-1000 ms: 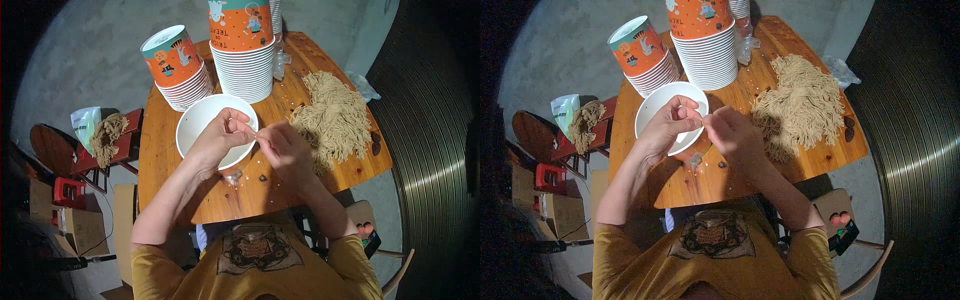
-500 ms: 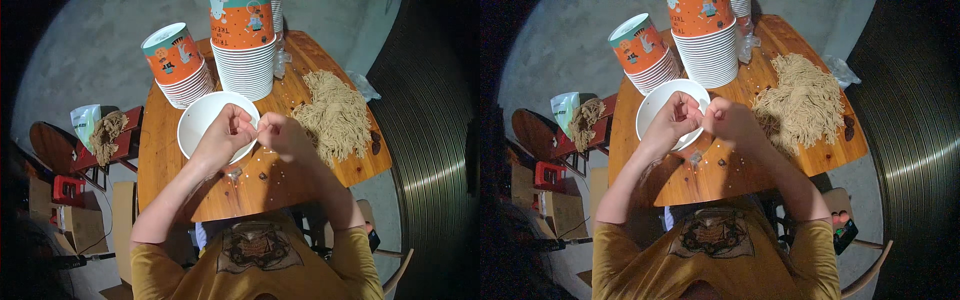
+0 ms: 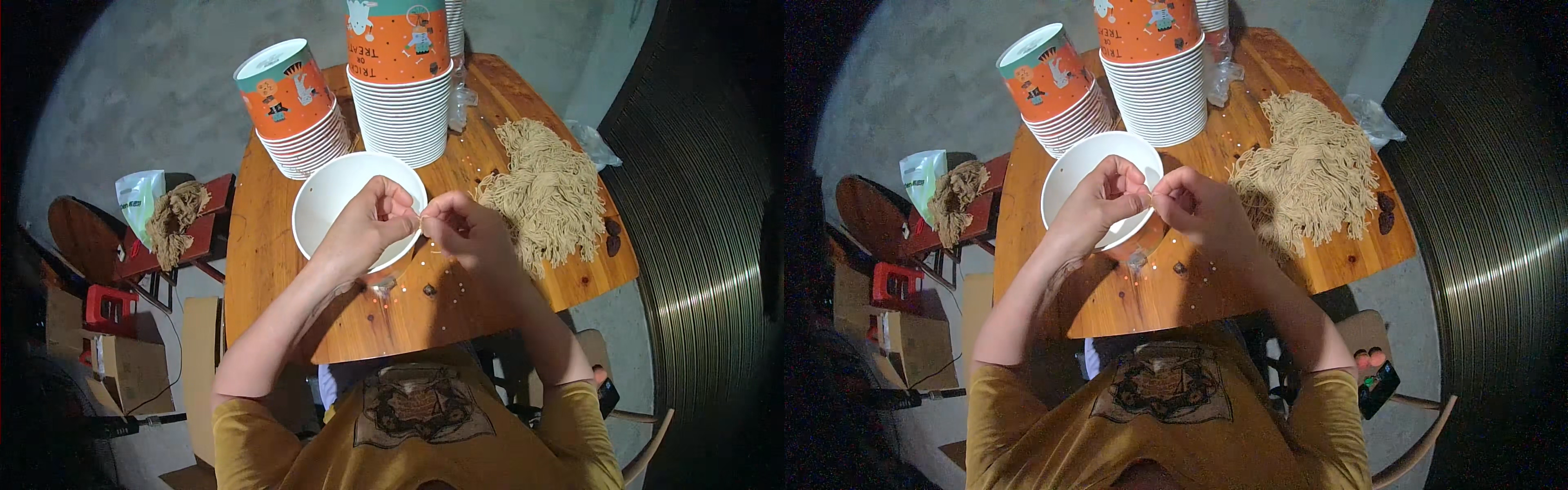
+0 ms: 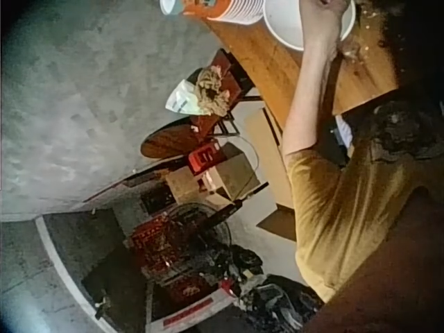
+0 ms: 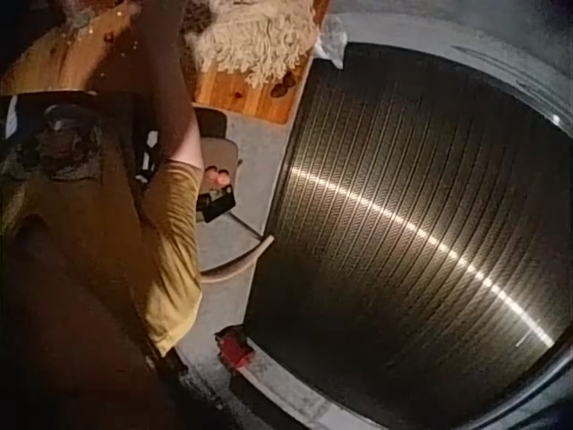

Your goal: Tying bundles of decorative fibers with thin string and organizing them using paper cups.

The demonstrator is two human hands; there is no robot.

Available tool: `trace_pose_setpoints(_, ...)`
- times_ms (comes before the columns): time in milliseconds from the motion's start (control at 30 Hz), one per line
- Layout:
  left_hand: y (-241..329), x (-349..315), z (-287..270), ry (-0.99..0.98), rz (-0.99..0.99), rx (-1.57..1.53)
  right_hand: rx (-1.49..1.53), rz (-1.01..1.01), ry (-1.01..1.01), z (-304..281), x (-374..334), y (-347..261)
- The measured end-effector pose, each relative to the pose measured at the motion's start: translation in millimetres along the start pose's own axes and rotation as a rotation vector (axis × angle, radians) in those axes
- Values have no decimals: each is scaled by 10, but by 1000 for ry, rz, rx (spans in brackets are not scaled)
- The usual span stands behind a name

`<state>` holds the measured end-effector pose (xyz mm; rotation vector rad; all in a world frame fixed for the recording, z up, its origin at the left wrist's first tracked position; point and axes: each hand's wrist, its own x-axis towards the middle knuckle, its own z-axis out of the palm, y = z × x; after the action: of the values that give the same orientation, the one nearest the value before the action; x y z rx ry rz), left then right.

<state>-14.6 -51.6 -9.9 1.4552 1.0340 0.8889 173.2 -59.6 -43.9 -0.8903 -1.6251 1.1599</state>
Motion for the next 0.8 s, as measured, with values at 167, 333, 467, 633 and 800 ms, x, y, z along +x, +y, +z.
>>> trace_pose_setpoints(167, 19, -10, 9, 1, -11, -7, 241, 168, -13, 1, 12, -83)
trace_pose_setpoints(333, 5, -3, -15, 8, -24, 0, 238, 255, -9, -46, 7, -150)
trace_pose_setpoints(467, 51, -15, 21, 18, -58, -82, 51, -35, 42, 48, -21, 86)
trace_pose_setpoints(633, 33, -20, 3, 17, -74, -159, 10, -27, 96, 112, -23, 11)
trace_pose_setpoints(800, 46, -25, 12, 21, -45, -106, -10, 5, 137, 148, -40, -16)
